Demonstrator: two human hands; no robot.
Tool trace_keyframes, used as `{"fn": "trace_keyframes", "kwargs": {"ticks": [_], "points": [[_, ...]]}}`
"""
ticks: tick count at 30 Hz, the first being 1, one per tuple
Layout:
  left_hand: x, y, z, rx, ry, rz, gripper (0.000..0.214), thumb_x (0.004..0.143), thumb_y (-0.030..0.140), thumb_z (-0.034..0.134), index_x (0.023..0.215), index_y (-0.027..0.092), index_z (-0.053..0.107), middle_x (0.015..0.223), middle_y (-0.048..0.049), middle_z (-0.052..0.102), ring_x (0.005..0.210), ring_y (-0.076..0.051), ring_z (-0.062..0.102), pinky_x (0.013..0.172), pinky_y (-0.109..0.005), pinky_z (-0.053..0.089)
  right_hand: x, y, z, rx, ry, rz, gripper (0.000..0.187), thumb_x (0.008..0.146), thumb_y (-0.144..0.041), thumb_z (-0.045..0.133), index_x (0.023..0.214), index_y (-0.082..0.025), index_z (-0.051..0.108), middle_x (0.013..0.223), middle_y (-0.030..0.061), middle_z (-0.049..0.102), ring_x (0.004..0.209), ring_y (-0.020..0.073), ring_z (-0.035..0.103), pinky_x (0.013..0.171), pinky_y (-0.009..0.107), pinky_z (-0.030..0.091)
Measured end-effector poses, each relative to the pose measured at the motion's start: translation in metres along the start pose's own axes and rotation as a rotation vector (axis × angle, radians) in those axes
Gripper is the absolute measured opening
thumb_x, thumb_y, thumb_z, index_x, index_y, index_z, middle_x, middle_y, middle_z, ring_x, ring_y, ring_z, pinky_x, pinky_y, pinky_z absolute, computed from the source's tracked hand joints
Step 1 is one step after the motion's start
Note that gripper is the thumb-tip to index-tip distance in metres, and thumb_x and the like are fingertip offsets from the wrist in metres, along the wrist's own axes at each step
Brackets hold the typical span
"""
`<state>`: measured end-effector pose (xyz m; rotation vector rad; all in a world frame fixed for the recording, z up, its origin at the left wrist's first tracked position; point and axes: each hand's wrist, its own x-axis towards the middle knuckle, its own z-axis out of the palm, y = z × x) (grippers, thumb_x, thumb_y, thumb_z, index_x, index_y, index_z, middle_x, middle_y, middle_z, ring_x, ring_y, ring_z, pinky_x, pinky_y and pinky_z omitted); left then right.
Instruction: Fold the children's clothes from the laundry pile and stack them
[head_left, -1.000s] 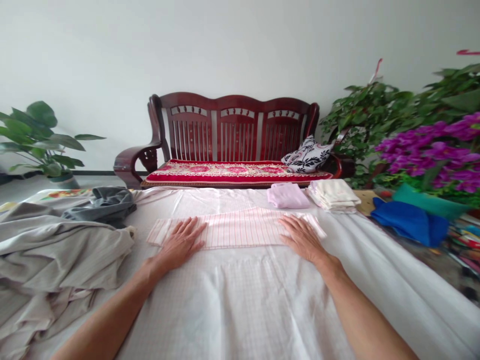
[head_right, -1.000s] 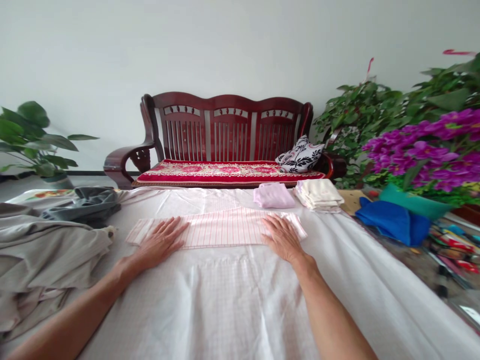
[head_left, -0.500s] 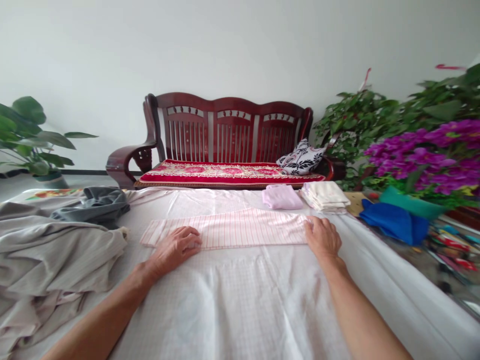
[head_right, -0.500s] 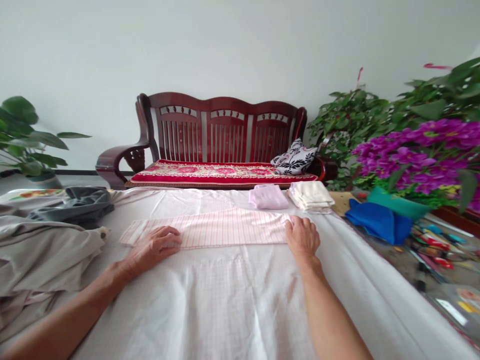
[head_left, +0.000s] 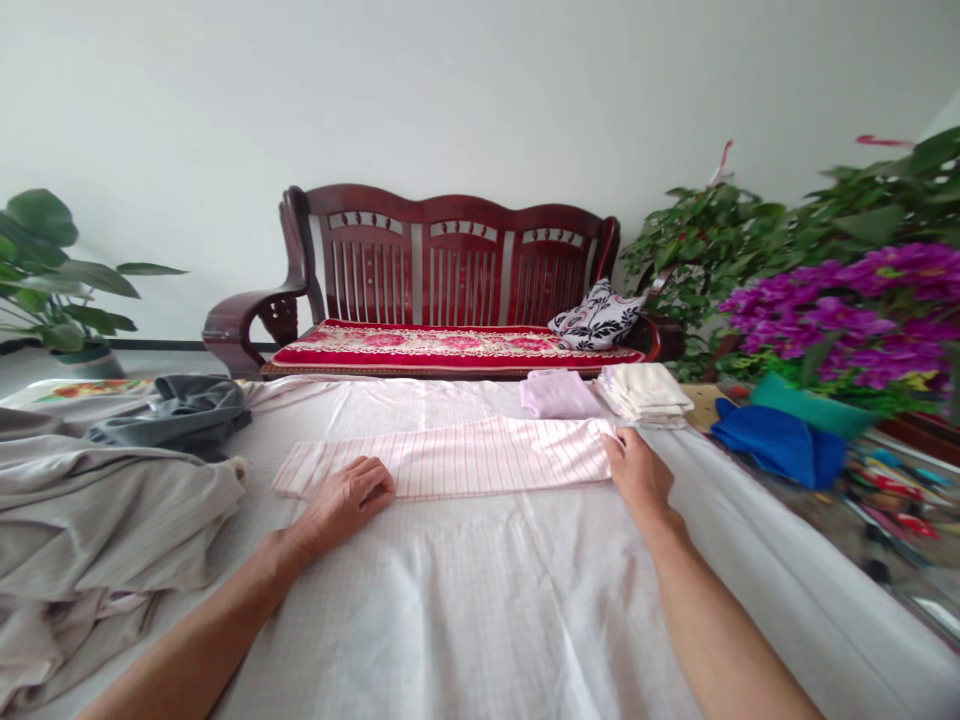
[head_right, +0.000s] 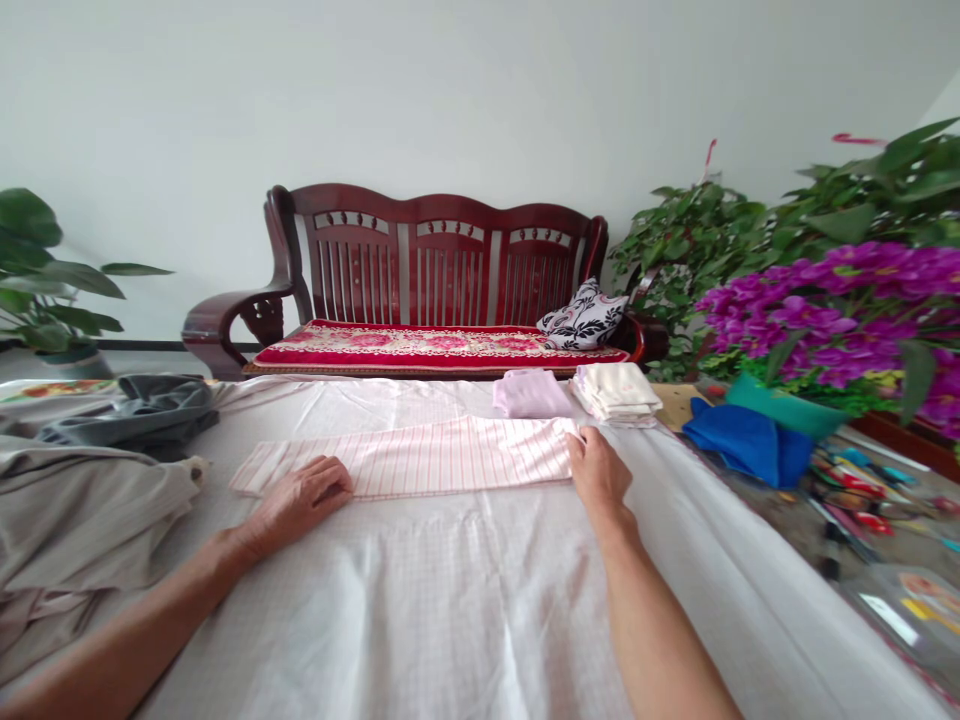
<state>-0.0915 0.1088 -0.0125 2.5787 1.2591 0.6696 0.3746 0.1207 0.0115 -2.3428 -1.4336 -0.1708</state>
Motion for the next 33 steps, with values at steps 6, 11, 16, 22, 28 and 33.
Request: {"fn": "trace_keyframes", "kwargs": {"ticks": [6,11,16,22,28,33], "points": [[-0.001,0.000,0.000,0.028,-0.013,0.000,0.015,0.096,0.024,0.052,0.082,0.020,0.056,0.087,-0.0016,0.062,0.083,-0.017,0.056,0.076,-0.029,0.042,0.012,0.010,0.006,0.015,-0.120,0.042,0.048,0.096,-0.057,0.041,0.120,-0.026,0.067,0.103,0.0114,0.075,0.088,0.0283,0.067,0.067,0.033,0.040],[-0.001,0.001,-0.001,0.070,-0.035,0.022,0.015,0.096,0.024,0.052,0.082,0.020,0.056,0.087,-0.0020,0.062,0.083,-0.018,0.055,0.076,-0.029,0.041,0.013,0.017,0.011,0.028,-0.104,0.061,0.052,0.093,-0.062,0.042,0.123,-0.027,0.067,0.103,0.0116,0.075,0.089,0.0289,0.067,0.068,0.034,0.042],[-0.002,0.002,-0.004,0.097,-0.051,0.057,0.014,0.096,0.023,0.051,0.083,0.020,0.056,0.087,-0.0026,0.061,0.083,-0.018,0.055,0.076,-0.029,0.041,0.012,0.023,0.012,0.035,-0.102,0.043,0.052,0.090,-0.063,0.047,0.119,-0.026,0.069,0.102,0.0123,0.075,0.087,0.0296,0.067,0.068,0.036,0.044],[0.000,0.002,-0.004,0.069,-0.031,0.072,0.021,0.099,0.028,0.048,0.082,0.020,0.058,0.087,-0.0024,0.061,0.083,-0.018,0.056,0.076,-0.030,0.042,0.004,0.008,0.015,0.032,0.292,-0.326,0.044,0.097,-0.040,0.039,0.120,-0.016,0.068,0.122,0.0163,0.068,0.112,0.0315,0.059,0.094,0.043,0.046],[0.001,0.005,0.001,0.034,0.049,-0.006,0.016,0.096,0.024,0.052,0.085,0.021,0.062,0.092,-0.0034,0.063,0.088,-0.018,0.058,0.079,-0.029,0.044,-0.008,-0.013,0.049,-0.019,0.178,-0.718,0.058,0.097,-0.046,0.036,0.146,-0.016,0.048,0.151,0.0159,0.048,0.142,0.0305,0.040,0.113,0.047,0.036],[-0.001,0.002,0.002,0.004,0.036,-0.075,0.015,0.094,0.023,0.053,0.085,0.021,0.064,0.087,-0.0020,0.066,0.083,-0.016,0.061,0.076,-0.027,0.044,-0.001,0.005,0.080,-0.059,0.050,-0.789,0.064,0.093,-0.054,0.032,0.146,-0.022,0.047,0.148,0.0125,0.053,0.140,0.0294,0.045,0.115,0.048,0.035]]}}
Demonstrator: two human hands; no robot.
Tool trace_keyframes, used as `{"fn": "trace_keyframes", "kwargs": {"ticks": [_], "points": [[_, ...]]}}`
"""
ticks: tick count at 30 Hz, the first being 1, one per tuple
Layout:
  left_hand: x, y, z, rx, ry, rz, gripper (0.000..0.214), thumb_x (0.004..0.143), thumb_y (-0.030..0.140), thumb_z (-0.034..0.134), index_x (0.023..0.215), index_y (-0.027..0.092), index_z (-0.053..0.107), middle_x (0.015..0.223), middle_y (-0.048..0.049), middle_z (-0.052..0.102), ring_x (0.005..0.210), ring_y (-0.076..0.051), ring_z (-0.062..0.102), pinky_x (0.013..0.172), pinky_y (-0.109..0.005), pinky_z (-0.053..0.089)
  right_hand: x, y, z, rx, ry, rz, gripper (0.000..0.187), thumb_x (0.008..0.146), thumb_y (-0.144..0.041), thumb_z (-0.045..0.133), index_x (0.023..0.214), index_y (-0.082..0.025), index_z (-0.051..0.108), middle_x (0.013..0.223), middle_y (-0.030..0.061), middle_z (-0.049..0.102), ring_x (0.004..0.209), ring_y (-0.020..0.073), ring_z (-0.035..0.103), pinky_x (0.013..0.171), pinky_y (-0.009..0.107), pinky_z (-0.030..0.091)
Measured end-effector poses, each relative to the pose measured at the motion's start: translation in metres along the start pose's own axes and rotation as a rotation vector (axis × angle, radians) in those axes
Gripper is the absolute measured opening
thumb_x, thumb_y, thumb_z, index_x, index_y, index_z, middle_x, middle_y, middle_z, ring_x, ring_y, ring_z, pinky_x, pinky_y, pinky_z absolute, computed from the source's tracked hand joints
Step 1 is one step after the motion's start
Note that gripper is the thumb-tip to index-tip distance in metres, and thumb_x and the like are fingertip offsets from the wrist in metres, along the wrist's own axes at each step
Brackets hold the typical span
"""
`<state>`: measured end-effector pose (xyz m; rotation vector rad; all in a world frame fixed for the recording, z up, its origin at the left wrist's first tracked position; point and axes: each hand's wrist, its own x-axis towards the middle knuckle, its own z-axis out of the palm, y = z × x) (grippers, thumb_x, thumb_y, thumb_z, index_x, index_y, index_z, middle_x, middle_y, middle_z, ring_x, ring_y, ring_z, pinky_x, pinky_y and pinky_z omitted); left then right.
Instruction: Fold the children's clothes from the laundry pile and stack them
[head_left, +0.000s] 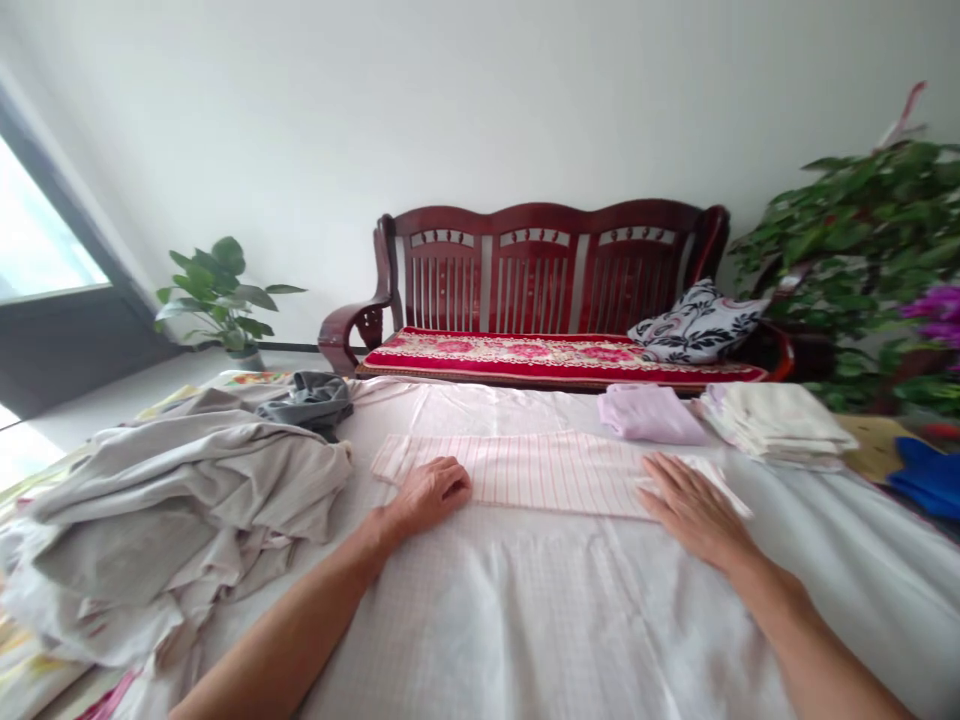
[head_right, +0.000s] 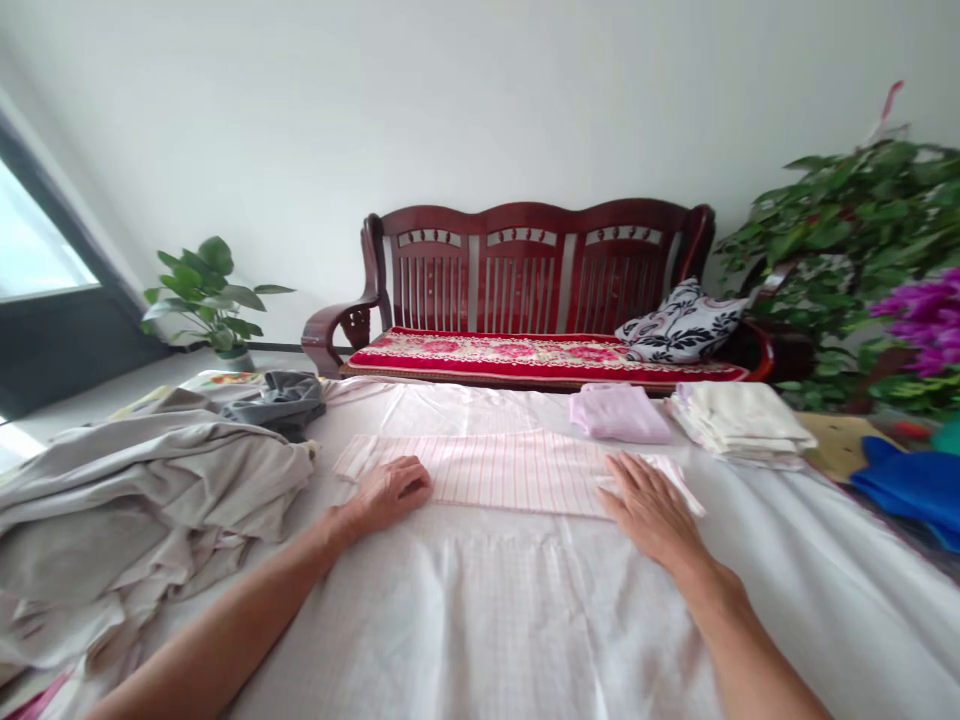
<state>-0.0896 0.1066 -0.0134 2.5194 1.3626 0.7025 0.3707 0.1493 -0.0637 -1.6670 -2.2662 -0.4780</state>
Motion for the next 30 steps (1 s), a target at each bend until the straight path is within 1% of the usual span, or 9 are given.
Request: {"fn": "trace_keyframes", "kwargs": {"ticks": [3,7,9,11,14,19,22,26,30], "points": [[-0.001,-0.005,-0.005,0.002,0.038,-0.092,0.021,0.097,0.025,0.048,0.087,0.021,0.065,0.088,-0.0026,0.068,0.081,-0.016,0.063,0.074,-0.027,0.044,0.000,0.006,0.003,0.005,-0.021,0.011,0.069,0.092,-0.057,0.029,0.145,-0.019,0.049,0.150,0.0147,0.051,0.141,0.0312,0.044,0.115,0.049,0.035],[-0.003,-0.014,-0.017,0.145,0.160,-0.276,0.021,0.096,0.024,0.046,0.091,0.021,0.066,0.093,-0.0055,0.070,0.087,-0.019,0.064,0.076,-0.029,0.043,0.001,0.004,-0.003,0.015,-0.025,0.018,0.069,0.091,-0.056,0.031,0.144,-0.016,0.049,0.151,0.0161,0.051,0.142,0.0319,0.042,0.116,0.050,0.033],[-0.004,-0.017,-0.022,0.210,0.147,-0.361,0.020,0.095,0.023,0.046,0.092,0.021,0.066,0.092,-0.0058,0.071,0.086,-0.020,0.065,0.074,-0.029,0.041,0.001,0.003,-0.004,0.016,-0.020,0.026,0.066,0.090,-0.054,0.034,0.142,-0.018,0.051,0.150,0.0149,0.052,0.141,0.0319,0.043,0.116,0.051,0.033],[-0.005,-0.019,-0.025,0.244,0.084,-0.441,0.018,0.093,0.025,0.048,0.092,0.022,0.066,0.087,-0.0049,0.072,0.082,-0.021,0.065,0.071,-0.029,0.040,0.001,0.001,-0.004,0.013,-0.014,0.025,0.062,0.091,-0.052,0.036,0.141,-0.019,0.052,0.149,0.0144,0.053,0.140,0.0316,0.045,0.116,0.051,0.035],[-0.006,-0.025,-0.029,0.271,0.053,-0.547,0.016,0.091,0.031,0.052,0.093,0.023,0.066,0.084,-0.0045,0.071,0.080,-0.022,0.065,0.069,-0.030,0.040,0.001,-0.001,-0.008,0.007,0.023,0.011,0.059,0.092,-0.048,0.036,0.139,-0.017,0.054,0.146,0.0154,0.055,0.139,0.0312,0.046,0.115,0.049,0.035],[-0.011,-0.042,-0.034,0.386,0.224,-0.627,0.029,0.092,0.035,0.050,0.109,0.018,0.065,0.106,-0.0129,0.068,0.101,-0.029,0.062,0.084,-0.037,0.045,0.002,-0.010,-0.020,0.000,0.080,0.014,0.058,0.095,-0.047,0.035,0.142,-0.016,0.052,0.145,0.0152,0.057,0.138,0.0308,0.046,0.115,0.050,0.034],[-0.014,-0.050,-0.036,0.424,0.246,-0.700,0.045,0.093,0.038,0.047,0.127,0.011,0.059,0.117,-0.0204,0.064,0.109,-0.034,0.060,0.093,-0.043,0.044,0.002,-0.013,-0.020,0.007,0.056,-0.004,0.060,0.096,-0.048,0.035,0.144,-0.016,0.049,0.151,0.0153,0.050,0.140,0.0297,0.045,0.116,0.050,0.032],[-0.013,-0.061,-0.033,0.308,0.210,-0.767,0.057,0.093,0.040,0.047,0.139,0.008,0.050,0.120,-0.0250,0.062,0.111,-0.037,0.062,0.093,-0.047,0.045,0.000,-0.016,-0.016,0.047,-0.024,-0.022,0.055,0.094,-0.049,0.040,0.141,-0.025,0.053,0.150,0.0093,0.053,0.141,0.0272,0.044,0.118,0.050,0.030],[-0.010,-0.075,-0.033,-0.114,0.382,-0.801,0.060,0.080,0.034,0.061,0.134,0.009,0.052,0.120,-0.0212,0.064,0.110,-0.033,0.064,0.093,-0.042,0.047,0.002,-0.019,-0.025,0.126,0.000,-0.009,0.052,0.092,-0.047,0.043,0.136,-0.024,0.058,0.147,0.0103,0.056,0.138,0.0279,0.047,0.116,0.051,0.033]]}}
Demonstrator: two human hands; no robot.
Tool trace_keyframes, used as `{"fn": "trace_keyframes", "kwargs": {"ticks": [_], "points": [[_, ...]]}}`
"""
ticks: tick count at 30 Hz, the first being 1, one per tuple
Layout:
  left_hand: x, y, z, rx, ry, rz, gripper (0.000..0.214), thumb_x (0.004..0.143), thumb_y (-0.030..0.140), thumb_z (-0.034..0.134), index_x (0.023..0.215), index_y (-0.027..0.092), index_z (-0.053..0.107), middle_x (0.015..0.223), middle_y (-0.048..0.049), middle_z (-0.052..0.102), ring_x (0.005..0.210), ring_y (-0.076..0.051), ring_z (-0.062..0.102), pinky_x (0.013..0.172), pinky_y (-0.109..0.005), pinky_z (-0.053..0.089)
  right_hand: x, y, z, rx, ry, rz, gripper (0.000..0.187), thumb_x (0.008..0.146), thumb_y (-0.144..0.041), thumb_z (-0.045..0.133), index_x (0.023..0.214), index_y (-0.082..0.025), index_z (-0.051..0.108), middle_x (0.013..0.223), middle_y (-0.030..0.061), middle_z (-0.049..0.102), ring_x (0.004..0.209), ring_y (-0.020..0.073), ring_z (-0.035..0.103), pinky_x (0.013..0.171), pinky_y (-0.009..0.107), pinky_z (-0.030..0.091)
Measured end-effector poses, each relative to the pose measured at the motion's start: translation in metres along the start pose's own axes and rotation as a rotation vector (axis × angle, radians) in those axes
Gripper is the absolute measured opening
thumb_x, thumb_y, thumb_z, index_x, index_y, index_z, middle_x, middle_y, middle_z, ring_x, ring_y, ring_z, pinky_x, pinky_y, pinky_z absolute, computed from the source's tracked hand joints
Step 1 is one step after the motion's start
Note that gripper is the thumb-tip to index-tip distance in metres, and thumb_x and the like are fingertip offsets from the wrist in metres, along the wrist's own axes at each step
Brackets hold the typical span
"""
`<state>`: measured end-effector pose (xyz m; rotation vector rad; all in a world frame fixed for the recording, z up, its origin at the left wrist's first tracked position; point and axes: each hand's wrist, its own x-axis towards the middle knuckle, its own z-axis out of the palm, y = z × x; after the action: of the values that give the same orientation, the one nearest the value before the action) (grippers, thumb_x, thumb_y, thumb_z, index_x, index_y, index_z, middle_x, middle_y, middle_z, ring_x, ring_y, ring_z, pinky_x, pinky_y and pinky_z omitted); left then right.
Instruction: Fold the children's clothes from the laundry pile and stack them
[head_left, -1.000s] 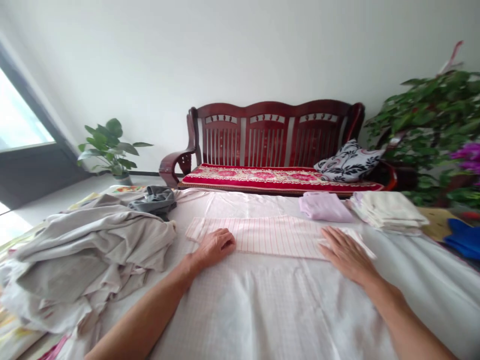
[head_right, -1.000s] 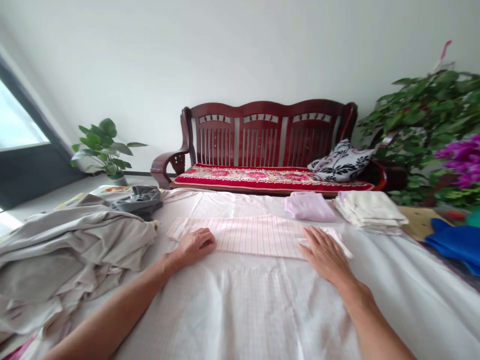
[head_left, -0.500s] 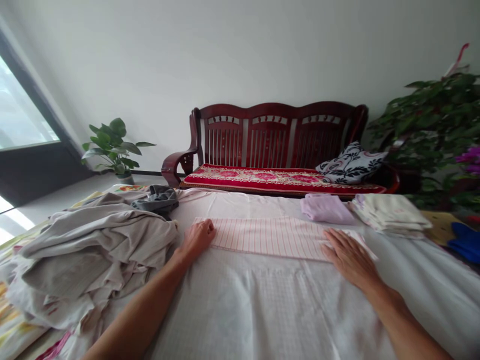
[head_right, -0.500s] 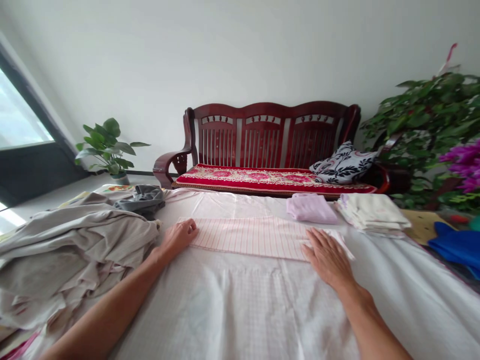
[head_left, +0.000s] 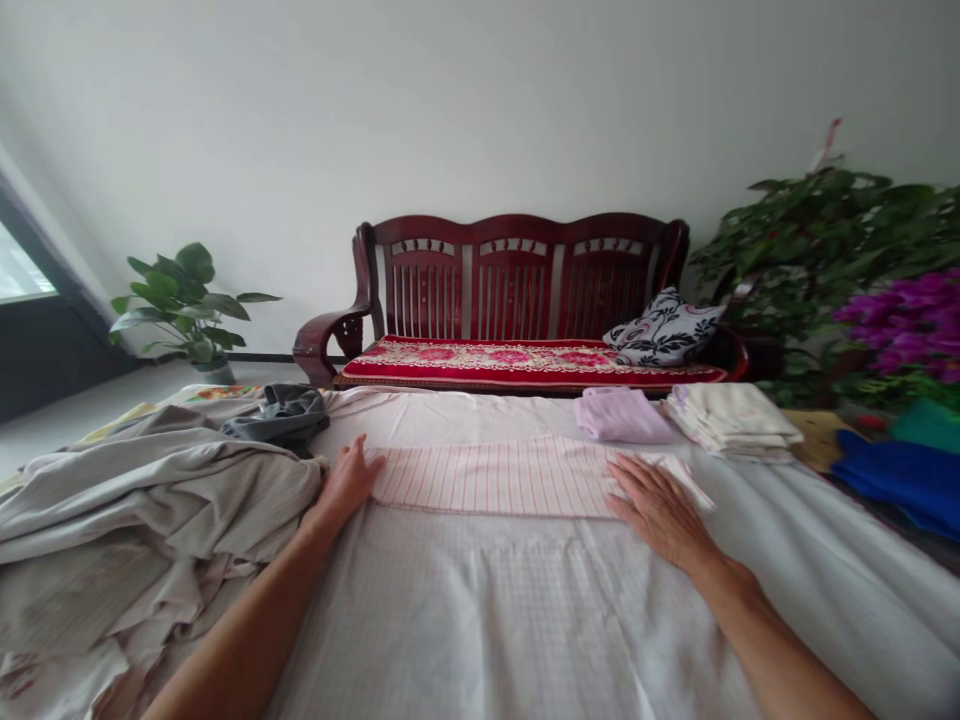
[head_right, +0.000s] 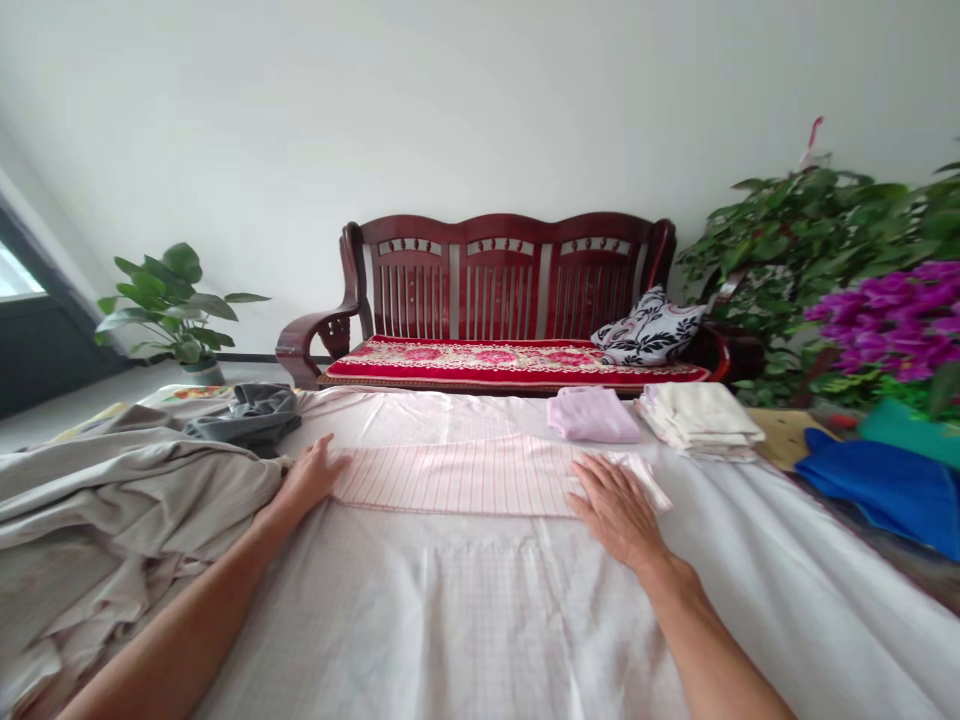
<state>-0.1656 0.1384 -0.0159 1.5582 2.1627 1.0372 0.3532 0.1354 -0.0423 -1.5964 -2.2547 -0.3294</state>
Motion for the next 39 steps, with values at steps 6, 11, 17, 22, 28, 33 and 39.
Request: {"fn": "trace_keyframes", "kwargs": {"ticks": [6,11,17,22,28,33,39], "points": [[0.000,0.023,-0.013,-0.497,-0.187,-0.144,0.042,0.071,0.045,0.067,0.102,0.016,0.064,0.079,-0.0041,0.070,0.067,-0.020,0.066,0.058,-0.027,0.047,0.014,-0.027,-0.022,0.329,0.126,0.035,0.038,0.089,-0.039,0.049,0.113,-0.021,0.071,0.125,0.0124,0.070,0.120,0.0287,0.061,0.109,0.049,0.043],[-0.024,0.088,-0.001,-0.858,-0.345,-0.192,0.048,0.061,0.047,0.075,0.096,0.016,0.063,0.071,0.0015,0.064,0.056,-0.013,0.056,0.049,-0.021,0.039,0.028,-0.078,-0.039,0.947,-0.046,0.320,0.036,0.084,-0.044,0.057,0.110,-0.022,0.070,0.110,0.0102,0.075,0.103,0.0279,0.068,0.084,0.043,0.055],[-0.067,0.150,0.069,-0.948,-0.556,-0.191,0.052,0.067,0.037,0.077,0.112,0.021,0.057,0.082,-0.0003,0.067,0.065,-0.015,0.063,0.059,-0.025,0.049,0.032,-0.138,-0.047,1.619,-0.335,0.489,0.056,0.086,-0.058,0.063,0.131,-0.023,0.060,0.128,0.0121,0.069,0.109,0.0267,0.068,0.088,0.041,0.054],[-0.090,0.162,0.110,-1.028,-0.723,-0.165,0.043,0.076,0.047,0.076,0.107,0.019,0.063,0.083,-0.0032,0.068,0.071,-0.015,0.065,0.063,-0.024,0.051,0.031,-0.153,-0.044,1.665,-0.372,0.435,0.063,0.082,-0.063,0.066,0.132,-0.025,0.059,0.127,0.0081,0.069,0.113,0.0285,0.066,0.085,0.039,0.055],[-0.095,0.163,0.095,-1.021,-0.825,-0.051,0.062,0.084,0.066,0.061,0.121,0.016,0.065,0.113,-0.0145,0.070,0.090,-0.020,0.069,0.076,-0.030,0.054,0.036,-0.155,-0.035,1.370,-0.170,0.558,0.060,0.073,-0.060,0.071,0.117,-0.021,0.064,0.092,0.0046,0.074,0.076,0.0232,0.067,0.048,0.025,0.042],[-0.088,0.151,0.089,-0.681,-0.432,0.275,0.044,0.094,0.052,0.051,0.117,0.019,0.069,0.107,-0.0111,0.073,0.104,-0.025,0.067,0.087,-0.035,0.052,0.045,-0.117,-0.034,1.186,0.102,0.590,0.044,0.080,-0.055,0.060,0.096,-0.016,0.068,0.073,0.0021,0.067,0.066,0.0191,0.058,0.054,0.028,0.044],[-0.076,0.125,0.104,-0.316,-0.250,0.599,0.029,0.095,0.031,0.050,0.114,0.026,0.071,0.120,-0.0065,0.072,0.119,-0.027,0.062,0.106,-0.045,0.045,0.046,-0.040,-0.044,0.970,0.243,0.679,0.041,0.073,-0.051,0.059,0.091,-0.016,0.071,0.077,0.0038,0.072,0.078,0.0248,0.064,0.066,0.031,0.047]]}}
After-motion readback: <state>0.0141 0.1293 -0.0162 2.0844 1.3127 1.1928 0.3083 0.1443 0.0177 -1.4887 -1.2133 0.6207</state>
